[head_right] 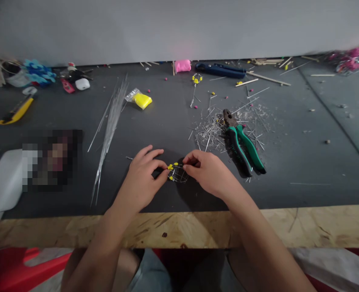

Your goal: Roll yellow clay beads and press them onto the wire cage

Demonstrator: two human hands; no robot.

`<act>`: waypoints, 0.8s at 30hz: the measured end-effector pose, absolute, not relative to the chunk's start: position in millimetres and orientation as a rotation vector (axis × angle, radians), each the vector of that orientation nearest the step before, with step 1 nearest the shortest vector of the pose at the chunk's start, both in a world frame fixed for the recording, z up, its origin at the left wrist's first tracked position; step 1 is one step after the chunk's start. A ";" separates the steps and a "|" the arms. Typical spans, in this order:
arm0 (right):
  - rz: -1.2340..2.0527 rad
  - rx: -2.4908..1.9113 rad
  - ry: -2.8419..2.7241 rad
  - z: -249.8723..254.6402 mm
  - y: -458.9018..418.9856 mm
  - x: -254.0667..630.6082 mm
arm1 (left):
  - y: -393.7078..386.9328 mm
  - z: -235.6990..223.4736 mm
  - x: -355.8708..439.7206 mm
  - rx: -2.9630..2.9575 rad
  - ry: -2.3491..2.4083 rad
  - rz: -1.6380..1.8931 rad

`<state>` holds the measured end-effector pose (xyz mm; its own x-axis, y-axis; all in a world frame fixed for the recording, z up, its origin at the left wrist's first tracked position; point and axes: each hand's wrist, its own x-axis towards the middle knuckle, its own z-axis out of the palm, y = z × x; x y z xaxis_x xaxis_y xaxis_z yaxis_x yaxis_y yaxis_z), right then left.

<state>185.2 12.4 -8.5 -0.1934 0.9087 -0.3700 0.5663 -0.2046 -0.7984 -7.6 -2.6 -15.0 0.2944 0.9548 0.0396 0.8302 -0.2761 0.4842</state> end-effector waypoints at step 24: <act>1.122 -1.587 -1.968 -15.7 11.6 170.7 | -2.5 -11.0 -7.6 2.191 1.608 0.425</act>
<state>170.7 11.6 -15.7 -0.2951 0.9368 -0.1881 0.6393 0.0473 -0.7675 -7.6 -2.5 -11.0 0.2965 0.9549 0.0145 0.8372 -0.2672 0.4771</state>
